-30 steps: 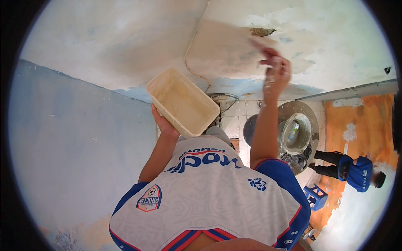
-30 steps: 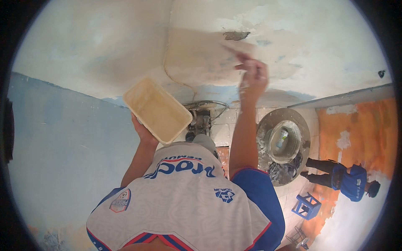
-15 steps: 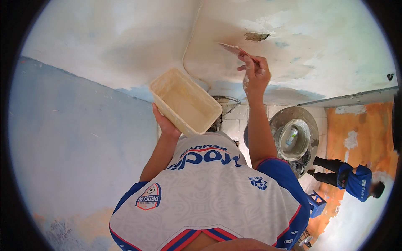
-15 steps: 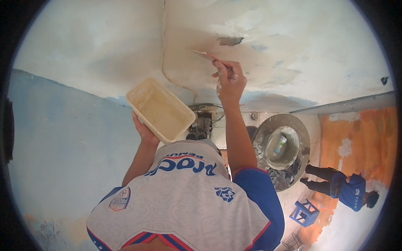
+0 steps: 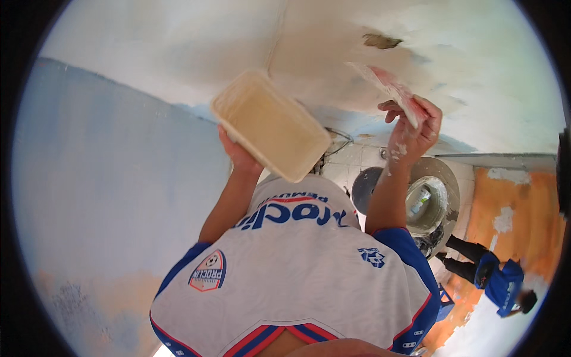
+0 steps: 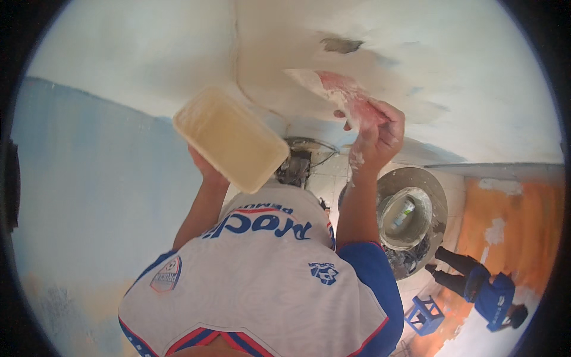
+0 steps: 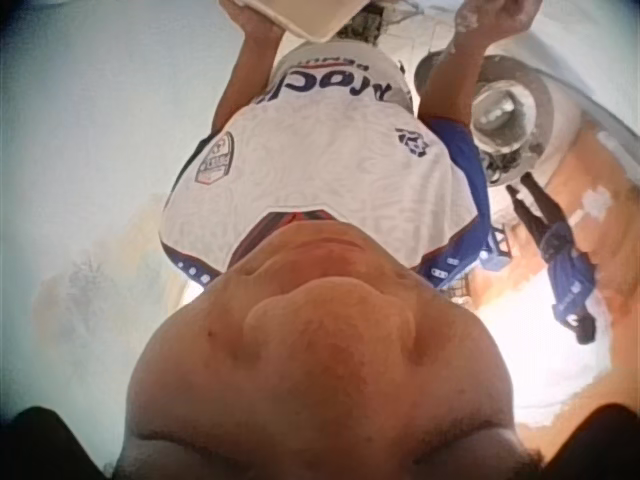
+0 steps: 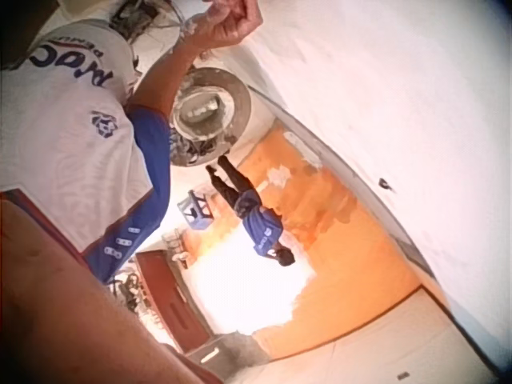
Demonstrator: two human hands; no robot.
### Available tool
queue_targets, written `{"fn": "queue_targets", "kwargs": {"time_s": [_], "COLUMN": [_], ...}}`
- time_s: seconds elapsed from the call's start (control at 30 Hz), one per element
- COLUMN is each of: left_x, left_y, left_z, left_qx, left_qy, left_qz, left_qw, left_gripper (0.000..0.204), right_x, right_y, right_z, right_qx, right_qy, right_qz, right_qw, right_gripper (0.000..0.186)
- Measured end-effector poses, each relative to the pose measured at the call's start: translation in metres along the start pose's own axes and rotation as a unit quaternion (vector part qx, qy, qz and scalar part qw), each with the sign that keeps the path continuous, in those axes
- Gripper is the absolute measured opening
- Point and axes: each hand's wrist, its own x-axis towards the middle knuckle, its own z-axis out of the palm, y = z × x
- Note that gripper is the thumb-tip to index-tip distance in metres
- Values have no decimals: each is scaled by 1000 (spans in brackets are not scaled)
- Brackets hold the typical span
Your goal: The person mixes filler material in a plastic container and applies it to a hole in the ceiling using a putty knife.
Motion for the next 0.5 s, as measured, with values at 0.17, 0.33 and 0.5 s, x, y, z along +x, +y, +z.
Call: {"fn": "queue_targets", "kwargs": {"time_s": [0.17, 0.33, 0.5], "left_x": [23, 36, 50], "left_y": [3, -4, -10], "left_z": [1, 10, -14], "left_qx": [-9, -69, -59], "left_qy": [-94, -140, -108], "left_qz": [17, 22, -18], "left_qw": [995, 988, 992], "left_gripper": [79, 80, 84], "right_x": [3, 15, 23], "right_y": [-43, -86, -90], "right_z": [17, 42, 88], "right_qx": [-3, -132, -220], "right_qy": [-107, -271, -414], "right_qz": [-36, -2, -118], "right_qw": [994, 953, 876], "right_gripper": [86, 43, 32]}}
